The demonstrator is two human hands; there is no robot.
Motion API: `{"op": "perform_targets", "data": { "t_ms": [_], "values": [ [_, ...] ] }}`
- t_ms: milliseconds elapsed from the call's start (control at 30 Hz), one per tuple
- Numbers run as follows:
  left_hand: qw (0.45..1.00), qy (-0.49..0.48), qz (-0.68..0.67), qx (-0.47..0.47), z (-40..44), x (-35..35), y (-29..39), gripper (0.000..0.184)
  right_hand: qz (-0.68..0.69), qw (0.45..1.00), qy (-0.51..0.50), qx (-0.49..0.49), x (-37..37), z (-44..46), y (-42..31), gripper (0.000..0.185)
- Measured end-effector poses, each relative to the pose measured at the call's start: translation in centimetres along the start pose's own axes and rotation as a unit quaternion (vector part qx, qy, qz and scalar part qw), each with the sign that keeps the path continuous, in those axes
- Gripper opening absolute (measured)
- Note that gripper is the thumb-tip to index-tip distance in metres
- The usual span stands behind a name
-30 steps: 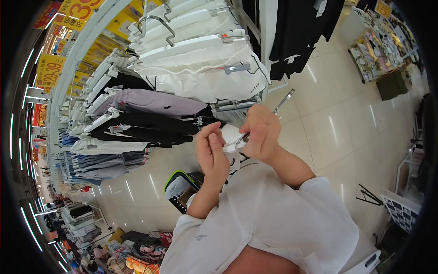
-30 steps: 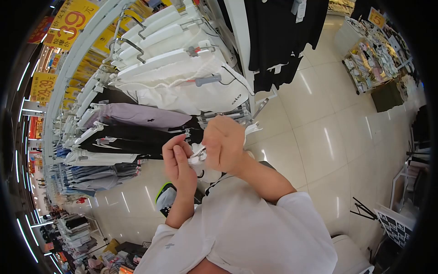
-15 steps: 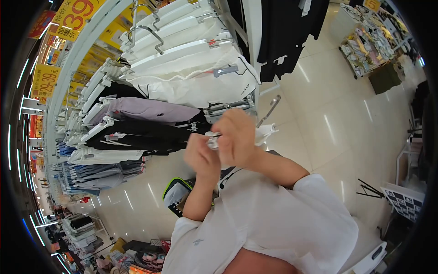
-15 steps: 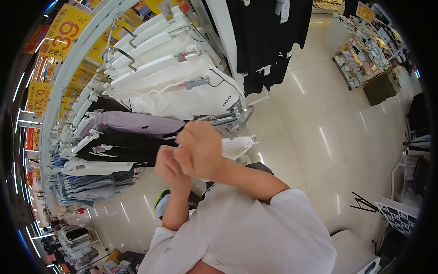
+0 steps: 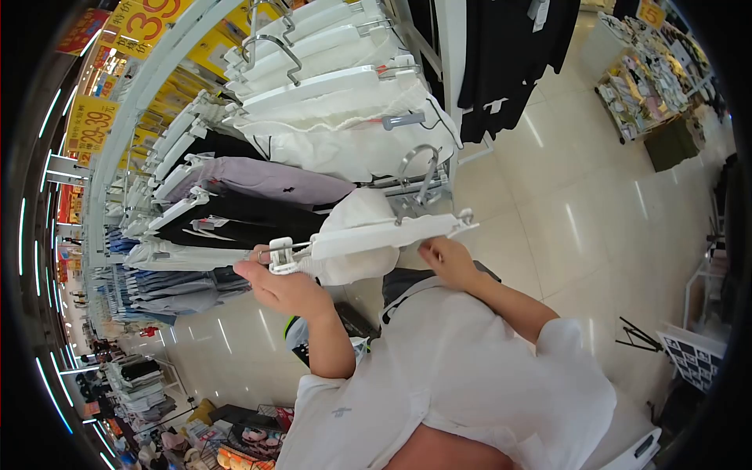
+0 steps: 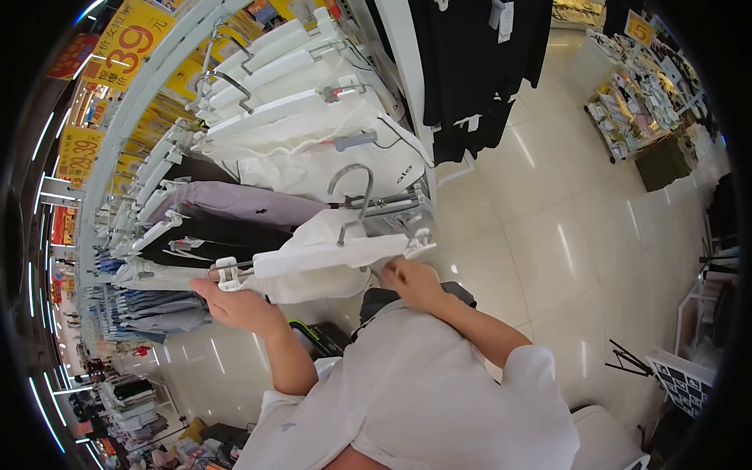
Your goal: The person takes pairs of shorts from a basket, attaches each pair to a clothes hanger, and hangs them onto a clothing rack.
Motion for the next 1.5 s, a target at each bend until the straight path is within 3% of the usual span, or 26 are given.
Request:
{"op": "perform_targets", "data": {
  "t_ms": [67, 100, 167, 200, 267, 400, 467, 500, 600, 633, 733, 867, 967, 1033, 1133, 1300, 1400, 1500],
  "values": [
    [0.999, 0.024, -0.024, 0.026, 0.0, 0.7, -0.4, 0.05, 0.029, 0.982, 0.096, -0.159, 1.0, -0.9, 3.7, 0.02],
    [1.0, 0.013, -0.006, 0.013, 0.3, 1.0, -0.6, 0.05, 0.032, 0.982, 0.095, -0.158, 0.7, -0.6, 4.1, 0.02],
    [1.0, 0.0, 0.012, -0.002, 0.3, 1.3, -0.4, 0.051, 0.115, 0.968, 0.221, -0.036, 2.8, 1.8, 2.4, 0.038],
    [1.0, -0.002, 0.018, 0.004, 0.1, 1.3, -0.1, 0.051, 0.116, 0.967, 0.222, -0.034, 3.1, 2.7, 2.3, 0.038],
    [1.0, -0.004, 0.022, 0.009, -0.3, 1.2, 0.2, 0.051, 0.063, 0.991, 0.118, 0.029, 2.1, 5.2, 1.1, 0.055],
    [0.998, 0.043, -0.003, 0.047, -0.5, 2.0, 0.7, 0.052, 0.057, 0.988, 0.128, 0.059, 1.9, 6.6, 0.8, 0.057],
    [0.996, 0.059, 0.005, 0.072, 0.0, 2.3, 0.5, 0.054, 0.153, 0.987, -0.039, 0.028, 0.6, 6.6, 1.0, 0.05],
    [0.993, 0.088, 0.022, 0.074, 1.0, 2.9, 0.5, 0.055, 0.152, 0.987, -0.042, 0.029, 1.4, 6.5, 0.4, 0.05],
    [0.991, 0.092, 0.024, 0.089, 3.7, 3.9, 0.5, 0.061, 0.197, 0.96, -0.018, -0.197, 4.3, 5.1, 0.3, 0.025],
    [0.992, 0.085, 0.031, 0.087, 4.6, 4.1, 0.1, 0.062, 0.195, 0.961, -0.022, -0.194, 5.4, 5.3, -0.4, 0.025],
    [0.987, 0.081, 0.052, 0.129, 6.5, 4.5, -1.8, 0.063, 0.259, 0.963, -0.052, -0.057, 6.8, 6.2, -2.5, 0.028],
    [0.985, 0.056, 0.003, 0.164, 8.7, 4.7, -5.1, 0.064, 0.242, 0.963, -0.08, -0.087, 7.6, 6.8, -4.6, 0.034],
    [0.984, 0.086, 0.035, 0.153, 9.2, 5.3, -6.5, 0.064, 0.234, 0.97, -0.051, -0.033, 8.3, 7.3, -7.2, 0.033],
    [0.987, 0.107, 0.044, 0.115, 9.1, 5.4, -6.4, 0.062, 0.318, 0.945, 0.0, -0.083, 8.3, 7.1, -7.2, 0.029],
    [0.991, 0.09, 0.093, 0.04, 8.1, 3.9, -4.8, 0.059, 0.262, 0.961, 0.009, -0.088, 8.3, 6.2, -5.7, 0.023],
    [0.98, -0.032, 0.193, -0.043, 9.4, 1.3, -5.7, 0.063, 0.222, 0.972, 0.055, -0.044, 9.1, 6.3, -6.3, 0.021],
    [0.981, -0.097, 0.161, 0.054, 11.1, 1.3, -8.5, 0.061, 0.201, 0.977, 0.029, -0.061, 8.9, 6.2, -6.7, 0.023],
    [0.98, -0.086, 0.17, 0.058, 11.2, 1.3, -9.3, 0.066, 0.171, 0.983, 0.055, -0.03, 9.0, 6.2, -7.2, 0.027]
  ]
}}
Point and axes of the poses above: each hand's wrist, its own z-axis towards the middle knuckle, its own x-axis out of the back of the hand, y = z × x, the point moved 8 cm from there along z, towards the middle knuckle, and after that the axes turned 15 degrees about x, right-handed, at the moved point
